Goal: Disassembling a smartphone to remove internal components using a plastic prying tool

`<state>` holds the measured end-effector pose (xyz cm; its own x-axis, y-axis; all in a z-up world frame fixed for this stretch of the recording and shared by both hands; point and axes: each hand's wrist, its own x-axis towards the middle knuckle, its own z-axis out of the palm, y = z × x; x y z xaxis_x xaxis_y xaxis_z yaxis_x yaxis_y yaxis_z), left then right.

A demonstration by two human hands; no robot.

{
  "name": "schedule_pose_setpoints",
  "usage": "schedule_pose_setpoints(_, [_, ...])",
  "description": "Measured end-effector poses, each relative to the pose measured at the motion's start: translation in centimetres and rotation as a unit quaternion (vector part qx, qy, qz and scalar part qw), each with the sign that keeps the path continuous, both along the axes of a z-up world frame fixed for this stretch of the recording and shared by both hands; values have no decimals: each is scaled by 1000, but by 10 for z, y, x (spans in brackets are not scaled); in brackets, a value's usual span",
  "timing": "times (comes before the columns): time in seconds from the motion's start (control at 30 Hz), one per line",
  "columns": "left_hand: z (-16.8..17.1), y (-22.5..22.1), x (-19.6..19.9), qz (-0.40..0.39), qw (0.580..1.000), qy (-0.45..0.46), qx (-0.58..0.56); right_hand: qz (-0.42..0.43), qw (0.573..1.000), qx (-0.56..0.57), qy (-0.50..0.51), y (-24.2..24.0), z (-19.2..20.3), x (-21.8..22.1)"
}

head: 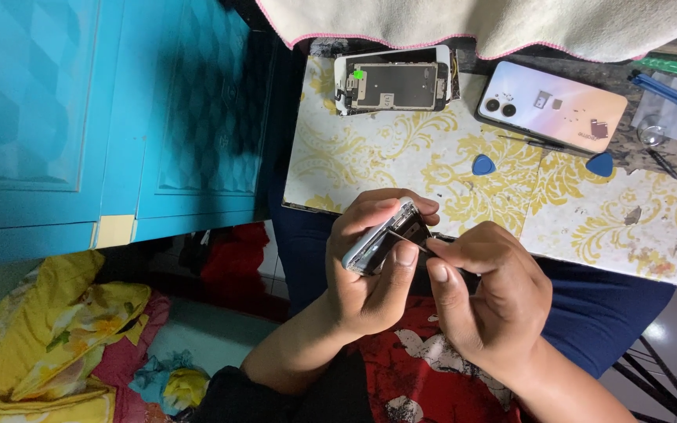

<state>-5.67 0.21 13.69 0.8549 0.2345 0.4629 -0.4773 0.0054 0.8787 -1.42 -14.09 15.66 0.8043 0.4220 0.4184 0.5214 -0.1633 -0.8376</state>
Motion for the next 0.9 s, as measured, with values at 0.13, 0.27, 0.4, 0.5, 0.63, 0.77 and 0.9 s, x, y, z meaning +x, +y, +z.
schedule_pose_setpoints(0.13, [2, -3, 0, 18, 1000, -2, 10, 2, 1000, -6, 21, 0, -1, 3])
schedule_pose_setpoints(0.27, [2, -7, -1, 21, 1000, 10, -16, 23, 996, 24, 77, -1, -7, 5])
schedule_pose_setpoints(0.4, [1, -8, -3, 25, 999, 19, -18, 53, 977, 70, 192, -3, -12, 4])
schedule_pose_setpoints(0.5, [4, -8, -3, 29, 999, 25, -14, 68, 967, 105, 224, -3, -16, 4])
schedule_pose_setpoints(0.63, [3, -7, -4, 24, 999, 28, -16, 83, 957, 133, 245, -3, -21, 3])
schedule_pose_setpoints(0.77, [2, -6, -5, 27, 999, 38, -9, 73, 954, 133, 260, -2, -22, 3])
schedule_pose_setpoints(0.9, [4, -5, -4, 30, 996, 78, -15, 9, 996, 25, 84, 3, -7, 7])
